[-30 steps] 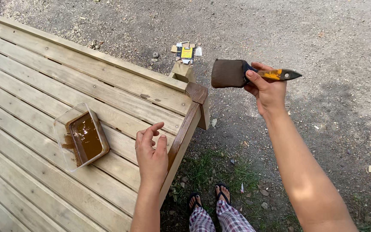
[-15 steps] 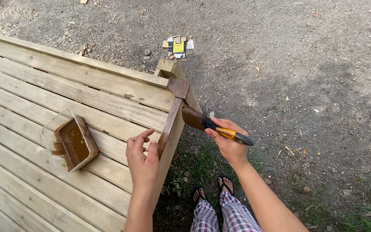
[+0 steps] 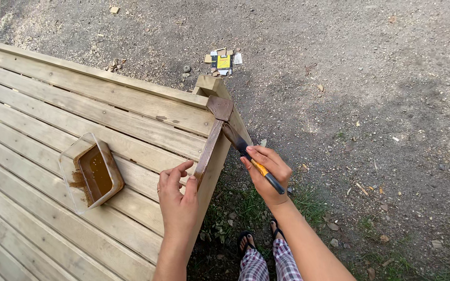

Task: The person applies a brown wood stain to the edges and side panels of a wooden bed frame using a foam brush. They repeatedly dip the brush into a plastic container of stain and work along the frame's perimeter, covering the top edge, side rails, and leg areas.

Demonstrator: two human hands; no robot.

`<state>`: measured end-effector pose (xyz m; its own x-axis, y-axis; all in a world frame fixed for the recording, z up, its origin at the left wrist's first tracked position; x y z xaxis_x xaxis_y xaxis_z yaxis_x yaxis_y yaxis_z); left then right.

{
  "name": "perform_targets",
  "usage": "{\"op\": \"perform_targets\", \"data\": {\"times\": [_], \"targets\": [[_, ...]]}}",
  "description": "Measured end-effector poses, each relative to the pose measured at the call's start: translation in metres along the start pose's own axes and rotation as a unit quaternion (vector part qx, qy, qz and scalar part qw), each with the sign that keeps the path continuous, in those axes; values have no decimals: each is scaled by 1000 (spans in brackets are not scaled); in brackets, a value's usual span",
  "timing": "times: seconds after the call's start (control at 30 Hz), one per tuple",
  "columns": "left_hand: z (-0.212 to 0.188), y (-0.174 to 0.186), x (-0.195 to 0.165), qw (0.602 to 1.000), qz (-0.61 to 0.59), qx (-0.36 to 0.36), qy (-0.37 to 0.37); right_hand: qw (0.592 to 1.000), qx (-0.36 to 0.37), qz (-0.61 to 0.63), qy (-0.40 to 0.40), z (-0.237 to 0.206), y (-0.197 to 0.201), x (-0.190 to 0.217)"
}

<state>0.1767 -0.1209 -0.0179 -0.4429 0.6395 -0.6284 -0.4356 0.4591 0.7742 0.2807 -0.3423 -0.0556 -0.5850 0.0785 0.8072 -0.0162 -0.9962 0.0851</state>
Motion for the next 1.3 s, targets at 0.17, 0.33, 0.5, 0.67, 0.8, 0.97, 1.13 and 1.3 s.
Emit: {"op": "perform_targets", "data": {"times": [0.17,0.33,0.5,0.67,0.8,0.97,1.13,1.3], "targets": [[7,-10,-11,1000,-1,10,-5,1000,-3,-17,7,-3,-3,-6],[14,-11,-22,999,-2,-8,-35,999,-13,-21,23,-11,-4,-17],[17,-12,-25,999,3,-19,-41,1000,-15,-10,13,-28,-8,-37],[10,-17,-28,997,-8,-23,-68,998,-15,-49,-29,-44,-11,-59],[3,-16,-30,992,12,-26,-120,996,-1,-69,-56,-52,-13,-62],[-7,-4,-19,993,6,-29,-118,998,-36,-55,-15,-53,-9,-34],[-38,1,-10,993,-3,1,-116,995,-65,-78,13,-56,-20,-20],[-66,-8,-2,994,10,21,-105,990,-101,-95,14,-72,-26,-35]]}}
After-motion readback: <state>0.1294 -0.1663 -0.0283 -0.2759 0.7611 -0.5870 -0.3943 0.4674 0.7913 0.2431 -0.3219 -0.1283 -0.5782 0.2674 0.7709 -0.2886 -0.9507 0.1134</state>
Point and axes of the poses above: each hand's wrist, its own z-axis towards the middle knuckle, its own y-axis out of the back of the hand, x = y × z, the point moved 10 cm from there along z, towards the middle knuckle, and after that the axes turned 5 degrees about z, right-handed, at the moved point
